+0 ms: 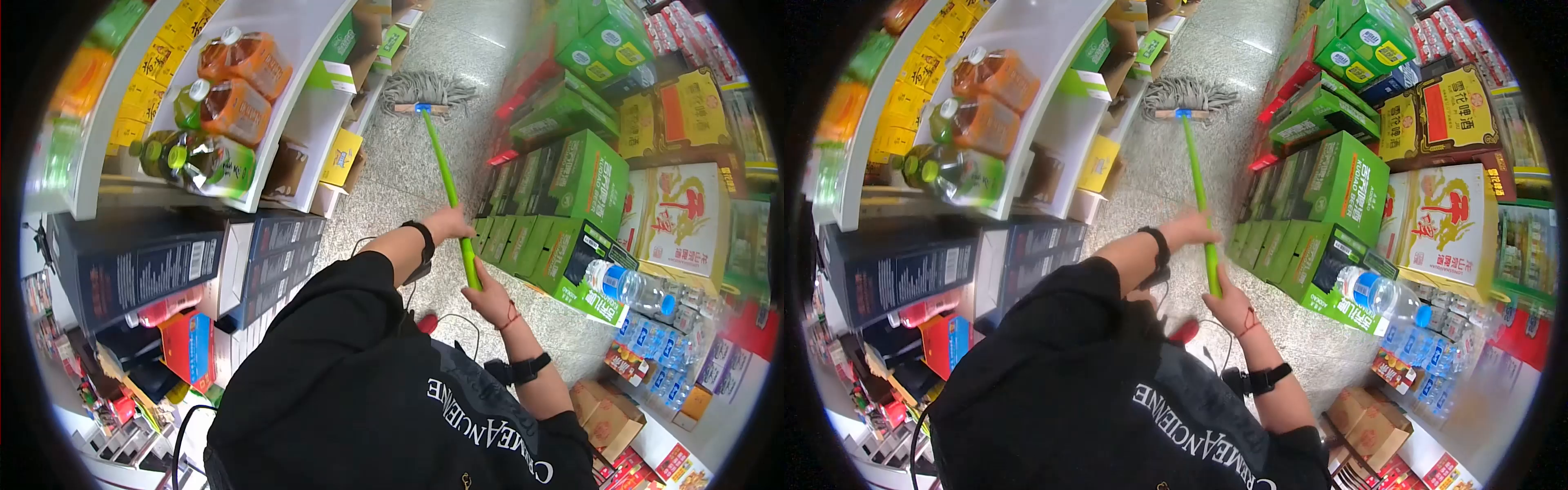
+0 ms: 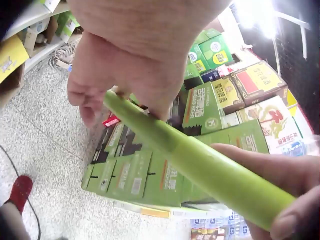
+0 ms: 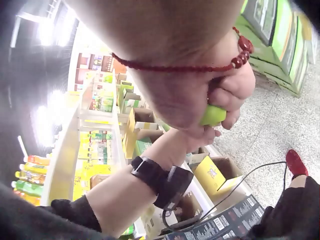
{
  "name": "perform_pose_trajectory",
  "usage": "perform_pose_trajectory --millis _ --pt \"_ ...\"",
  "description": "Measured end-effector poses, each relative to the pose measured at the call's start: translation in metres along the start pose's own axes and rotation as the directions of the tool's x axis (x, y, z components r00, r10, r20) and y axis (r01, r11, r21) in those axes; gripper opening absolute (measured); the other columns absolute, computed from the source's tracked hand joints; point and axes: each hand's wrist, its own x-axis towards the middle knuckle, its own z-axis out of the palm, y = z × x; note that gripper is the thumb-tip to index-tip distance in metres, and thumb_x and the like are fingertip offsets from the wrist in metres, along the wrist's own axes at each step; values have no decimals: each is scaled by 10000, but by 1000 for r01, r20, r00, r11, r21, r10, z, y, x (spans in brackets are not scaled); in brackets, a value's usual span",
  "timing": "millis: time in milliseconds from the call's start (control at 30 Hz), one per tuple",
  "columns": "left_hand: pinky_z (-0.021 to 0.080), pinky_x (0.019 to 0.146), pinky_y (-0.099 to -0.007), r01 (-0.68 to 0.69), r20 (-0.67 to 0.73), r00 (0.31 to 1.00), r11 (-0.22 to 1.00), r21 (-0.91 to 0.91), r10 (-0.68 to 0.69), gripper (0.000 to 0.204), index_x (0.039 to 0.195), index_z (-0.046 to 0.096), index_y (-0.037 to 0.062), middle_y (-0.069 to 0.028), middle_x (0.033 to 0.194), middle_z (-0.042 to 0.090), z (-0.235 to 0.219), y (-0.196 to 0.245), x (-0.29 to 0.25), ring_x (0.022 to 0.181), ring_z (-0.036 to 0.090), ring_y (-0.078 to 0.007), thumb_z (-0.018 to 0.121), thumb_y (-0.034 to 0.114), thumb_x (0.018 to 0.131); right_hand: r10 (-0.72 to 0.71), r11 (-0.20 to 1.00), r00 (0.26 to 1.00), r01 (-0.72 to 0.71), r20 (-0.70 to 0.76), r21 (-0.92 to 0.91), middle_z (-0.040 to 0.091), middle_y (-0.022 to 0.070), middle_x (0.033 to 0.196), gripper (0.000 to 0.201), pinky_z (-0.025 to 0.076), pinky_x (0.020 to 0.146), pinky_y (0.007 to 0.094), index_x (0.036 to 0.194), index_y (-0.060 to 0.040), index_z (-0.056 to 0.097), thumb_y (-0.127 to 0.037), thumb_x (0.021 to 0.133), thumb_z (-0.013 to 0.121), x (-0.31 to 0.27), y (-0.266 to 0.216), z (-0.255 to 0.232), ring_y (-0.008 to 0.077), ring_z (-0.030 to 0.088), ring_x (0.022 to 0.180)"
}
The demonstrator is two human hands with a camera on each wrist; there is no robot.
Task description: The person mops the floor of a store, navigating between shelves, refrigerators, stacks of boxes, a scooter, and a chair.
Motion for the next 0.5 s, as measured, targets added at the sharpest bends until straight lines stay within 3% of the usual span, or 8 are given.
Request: perform_pose_trajectory --millis 33,100,233,300,367,400,467,500 --pt "440 850 -390 -29 -40 999 1000 -2 29 857 1245 345 -53 -301 1097 499 16 2 -12 1007 530 -370 671 449 631 78 997 996 -78 53 1 579 257 915 737 461 743 344 1363 -115 220 -264 737 582 -18 7 2 338 593 853" --pt "441 848 -391 -66 -22 998 998 -5 66 857 1231 360 -53 -307 1094 497 52 4 -34 1009 526 -375 676 460 621 15 1000 1000 -15 21 -10 590 243 880 746 463 732 343 1364 -111 216 -272 735 583 -59 34 11 338 601 818" --pt "436 854 -396 -100 -4 995 995 -23 100 842 1209 391 -48 -305 1104 494 134 16 -86 1028 508 -394 679 475 616 65 994 992 -55 105 -97 597 215 832 739 464 701 335 1360 -108 236 -288 733 584 -146 81 16 291 613 764" --pt "467 802 -379 -119 -11 993 992 -28 119 806 1211 392 -38 -269 1063 531 170 26 -121 967 550 -365 658 473 647 68 996 985 -60 157 -59 594 193 811 738 464 688 314 1359 -113 243 -282 730 590 -194 103 18 258 608 732" --pt "502 688 -368 -44 127 989 966 -253 79 681 1156 474 -9 -222 934 586 198 39 -151 755 603 -292 624 470 695 -4 999 988 10 154 -34 592 160 802 711 460 675 290 1357 -138 262 -244 737 595 -242 129 17 213 594 696" --pt "502 688 -368 -38 130 989 965 -259 74 681 1156 474 -9 -222 934 586 217 43 -159 755 603 -292 624 470 695 -3 999 984 12 176 -50 591 152 804 699 460 676 289 1353 -140 272 -239 741 594 -264 141 15 204 591 695" --pt "490 512 -354 -49 343 927 957 -286 150 516 1004 576 4 -159 790 600 250 48 -165 567 575 -215 602 435 720 -7 997 979 23 204 -74 590 144 807 687 460 677 289 1350 -141 282 -233 744 592 -304 156 9 196 589 693" --pt "490 512 -354 -44 339 929 955 -292 147 516 1004 576 4 -159 790 600 267 51 -172 567 575 -215 602 435 720 -37 994 978 57 203 -94 592 139 815 671 457 679 286 1346 -140 291 -224 753 594 -325 160 7 191 584 695"
